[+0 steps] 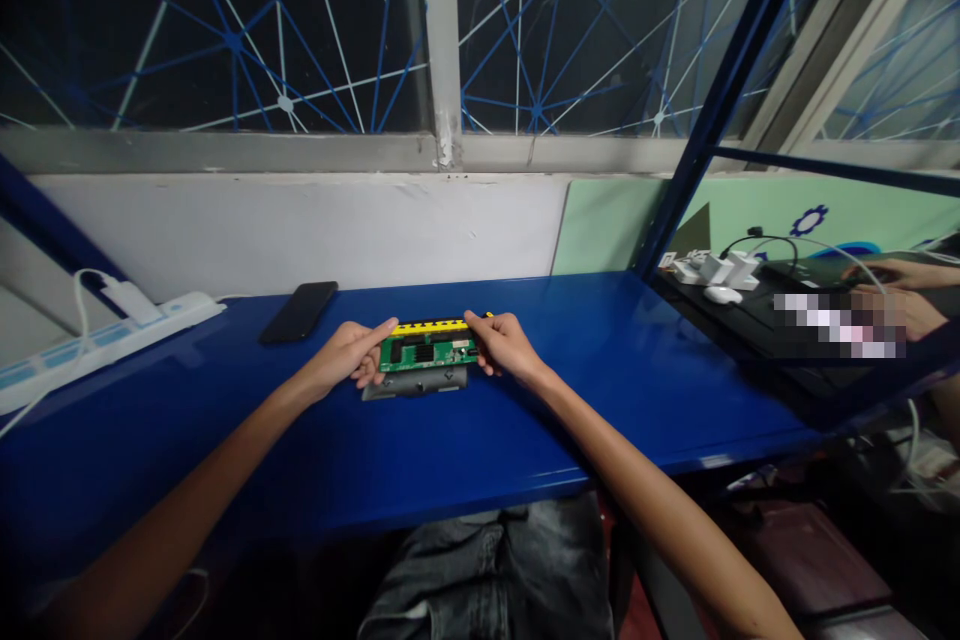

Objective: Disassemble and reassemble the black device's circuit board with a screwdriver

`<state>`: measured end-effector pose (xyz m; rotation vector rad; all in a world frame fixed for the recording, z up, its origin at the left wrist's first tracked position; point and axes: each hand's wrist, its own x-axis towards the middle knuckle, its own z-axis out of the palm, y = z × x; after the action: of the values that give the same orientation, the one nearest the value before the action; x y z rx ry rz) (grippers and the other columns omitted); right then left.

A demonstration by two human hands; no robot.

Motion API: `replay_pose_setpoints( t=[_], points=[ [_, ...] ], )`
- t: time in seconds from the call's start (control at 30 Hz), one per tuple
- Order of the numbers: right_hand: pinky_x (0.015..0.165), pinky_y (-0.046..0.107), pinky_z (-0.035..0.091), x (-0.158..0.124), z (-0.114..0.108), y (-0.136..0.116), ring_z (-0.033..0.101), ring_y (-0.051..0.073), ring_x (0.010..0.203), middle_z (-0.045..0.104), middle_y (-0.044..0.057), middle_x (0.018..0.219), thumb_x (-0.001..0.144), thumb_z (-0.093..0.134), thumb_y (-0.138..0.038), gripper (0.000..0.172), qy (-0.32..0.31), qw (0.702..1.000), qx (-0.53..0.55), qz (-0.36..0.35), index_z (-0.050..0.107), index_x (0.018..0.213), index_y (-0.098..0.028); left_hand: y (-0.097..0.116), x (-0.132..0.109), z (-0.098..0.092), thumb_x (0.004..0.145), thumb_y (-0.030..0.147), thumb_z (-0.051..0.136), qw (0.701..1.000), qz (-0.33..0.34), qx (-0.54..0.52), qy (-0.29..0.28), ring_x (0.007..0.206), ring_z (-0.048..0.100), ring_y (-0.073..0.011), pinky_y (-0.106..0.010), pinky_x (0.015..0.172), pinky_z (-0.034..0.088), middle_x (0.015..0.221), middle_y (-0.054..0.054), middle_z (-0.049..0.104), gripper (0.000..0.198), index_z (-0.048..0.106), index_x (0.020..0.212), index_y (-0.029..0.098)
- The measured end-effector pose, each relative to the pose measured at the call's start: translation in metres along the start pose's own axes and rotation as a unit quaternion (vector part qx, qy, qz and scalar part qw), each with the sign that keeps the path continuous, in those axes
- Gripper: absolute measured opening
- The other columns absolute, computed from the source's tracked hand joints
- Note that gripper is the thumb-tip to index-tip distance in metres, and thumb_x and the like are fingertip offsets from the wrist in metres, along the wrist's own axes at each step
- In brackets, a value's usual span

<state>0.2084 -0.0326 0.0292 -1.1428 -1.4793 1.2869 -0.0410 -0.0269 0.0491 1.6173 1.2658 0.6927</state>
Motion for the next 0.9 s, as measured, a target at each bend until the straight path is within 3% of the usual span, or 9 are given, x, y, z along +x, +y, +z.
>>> replay_pose_setpoints(
  t=[0.27, 0.4, 0.63, 0.73, 0.8, 0.9],
  points=[
    [0.028, 0.019, 0.023, -0.002, -0.004, -0.002, 0.04, 0.007, 0.026, 0.049, 0.0, 0.037, 0.086, 0.047, -0.066, 0.062, -0.032, 0.998, -0.034, -0.038, 0.046, 0.048, -0.017, 0.0, 0.0, -0.005, 0.085, 0.062, 0.054, 1.0, 0.005, -0.017, -0.019, 0.033, 0.047, -0.0102, -0.024, 0.037, 0.027, 0.047, -0.008, 0.063, 0.054, 0.059, 0.058, 0.016],
    [0.028, 0.018, 0.027, -0.002, -0.004, -0.004, 0.045, 0.008, 0.03, 0.054, 0.0, 0.041, 0.084, 0.05, -0.068, 0.059, -0.025, 0.999, -0.023, -0.03, 0.05, 0.053, -0.017, 0.002, -0.001, -0.007, 0.086, 0.066, 0.051, 1.0, 0.012, -0.011, -0.014, 0.033, 0.048, -0.0102, -0.024, 0.037, 0.027, 0.049, -0.009, 0.064, 0.056, 0.06, 0.06, 0.017],
    [0.029, 0.019, 0.032, 0.001, -0.006, -0.002, 0.052, 0.01, 0.035, 0.057, 0.004, 0.047, 0.078, 0.053, -0.072, 0.063, 0.004, 0.999, -0.025, -0.024, 0.049, 0.048, -0.016, 0.005, -0.004, -0.011, 0.09, 0.058, 0.048, 0.996, 0.082, 0.04, -0.013, 0.04, 0.048, -0.0085, -0.023, 0.044, 0.034, 0.05, -0.005, 0.063, 0.052, 0.066, 0.068, 0.015],
    [0.03, 0.02, 0.033, 0.0, -0.008, -0.003, 0.055, 0.012, 0.039, 0.06, 0.005, 0.052, 0.077, 0.056, -0.07, 0.061, 0.006, 0.999, -0.038, -0.036, 0.056, 0.053, -0.015, 0.006, -0.005, -0.014, 0.092, 0.054, 0.048, 0.992, 0.098, 0.08, -0.011, 0.042, 0.045, -0.0088, -0.024, 0.05, 0.037, 0.048, -0.003, 0.058, 0.05, 0.068, 0.071, 0.014],
    [0.032, 0.02, 0.034, -0.001, -0.012, -0.006, 0.056, 0.012, 0.042, 0.062, 0.006, 0.056, 0.078, 0.058, -0.067, 0.057, -0.005, 0.997, -0.056, -0.045, 0.062, 0.061, -0.013, 0.006, -0.006, -0.017, 0.091, 0.053, 0.049, 0.988, 0.113, 0.1, -0.01, 0.047, 0.047, -0.0101, -0.024, 0.054, 0.039, 0.053, -0.002, 0.059, 0.047, 0.071, 0.081, 0.013],
    [0.035, 0.02, 0.033, -0.004, -0.018, -0.011, 0.048, 0.009, 0.04, 0.059, 0.002, 0.053, 0.08, 0.06, -0.061, 0.051, -0.043, 0.991, -0.11, -0.059, 0.069, 0.074, -0.011, 0.005, -0.007, -0.022, 0.088, 0.051, 0.053, 0.984, 0.124, 0.122, -0.037, 0.055, 0.051, -0.0119, -0.024, 0.057, 0.039, 0.069, -0.004, 0.065, 0.047, 0.068, 0.112, 0.014]
  ],
)
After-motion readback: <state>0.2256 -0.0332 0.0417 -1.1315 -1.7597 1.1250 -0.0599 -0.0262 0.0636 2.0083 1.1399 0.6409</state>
